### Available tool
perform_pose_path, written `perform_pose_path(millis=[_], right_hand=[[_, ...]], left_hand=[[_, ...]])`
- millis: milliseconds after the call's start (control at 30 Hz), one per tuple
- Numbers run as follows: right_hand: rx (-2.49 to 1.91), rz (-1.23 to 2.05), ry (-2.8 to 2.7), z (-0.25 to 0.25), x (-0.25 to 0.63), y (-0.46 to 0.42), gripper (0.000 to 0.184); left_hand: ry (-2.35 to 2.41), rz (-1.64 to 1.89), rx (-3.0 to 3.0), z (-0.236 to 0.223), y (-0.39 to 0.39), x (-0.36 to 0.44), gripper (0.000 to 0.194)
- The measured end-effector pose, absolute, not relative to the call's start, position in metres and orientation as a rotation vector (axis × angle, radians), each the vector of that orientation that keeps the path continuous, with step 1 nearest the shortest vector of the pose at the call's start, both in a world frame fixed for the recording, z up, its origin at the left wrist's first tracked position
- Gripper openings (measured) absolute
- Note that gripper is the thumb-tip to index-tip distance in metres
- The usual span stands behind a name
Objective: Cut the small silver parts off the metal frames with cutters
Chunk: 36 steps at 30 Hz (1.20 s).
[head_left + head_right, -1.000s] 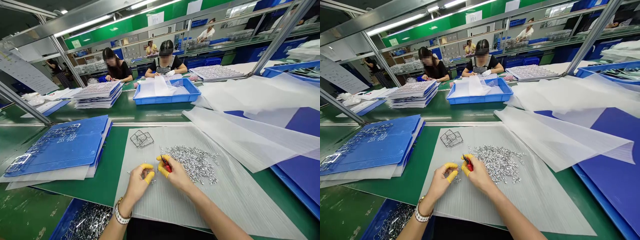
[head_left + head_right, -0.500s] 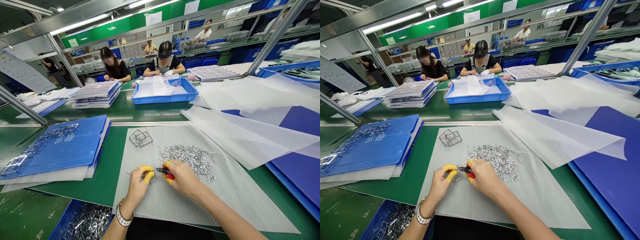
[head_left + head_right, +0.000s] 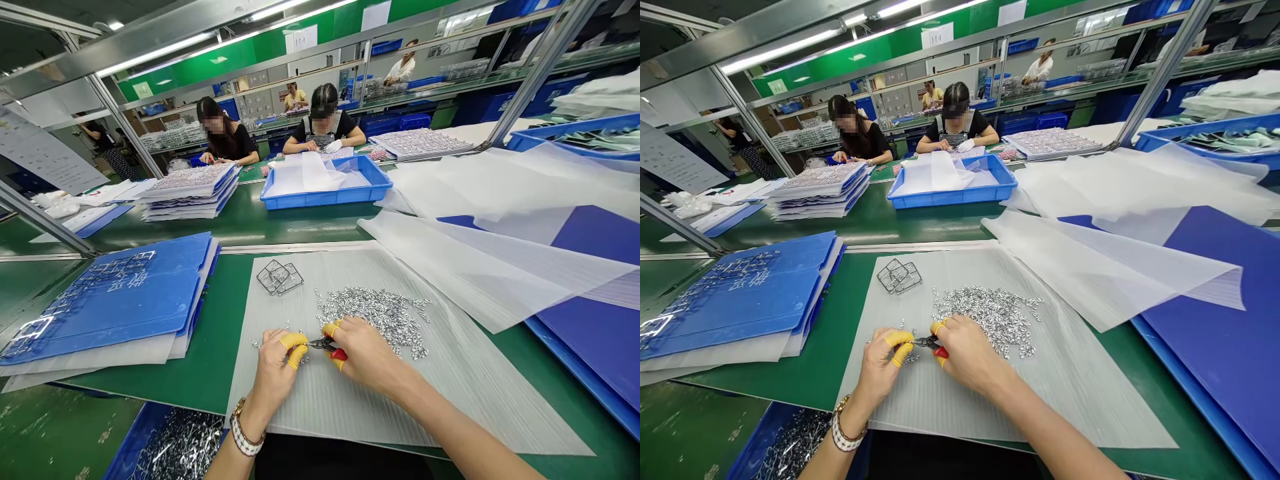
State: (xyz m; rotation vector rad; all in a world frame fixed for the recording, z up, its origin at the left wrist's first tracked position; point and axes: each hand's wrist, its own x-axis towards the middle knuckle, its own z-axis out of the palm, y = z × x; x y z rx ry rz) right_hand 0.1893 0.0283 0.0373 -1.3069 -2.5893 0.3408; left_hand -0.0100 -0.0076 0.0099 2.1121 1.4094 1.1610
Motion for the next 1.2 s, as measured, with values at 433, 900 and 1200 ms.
perform_pose_path(millis=[433, 900, 1200], right_hand=[[-1.335, 0.347, -2.625, 0.037, 0.19, 0.027, 0.021], [-1.482, 0.267, -2.333, 0.025, 0.2, 0.029, 0.022], [-1.357, 0.585, -2.398, 0.022, 0.161, 0.035, 0.019]], left_hand=[[1.408, 1.103, 2.178, 0.013, -0.008, -0.009, 0.011], [1.526, 0.867, 1.98, 0.014, 0.033, -0.005, 0.021], [1.673, 0.861, 2.004, 0.013, 0.022, -0.043, 0.015]])
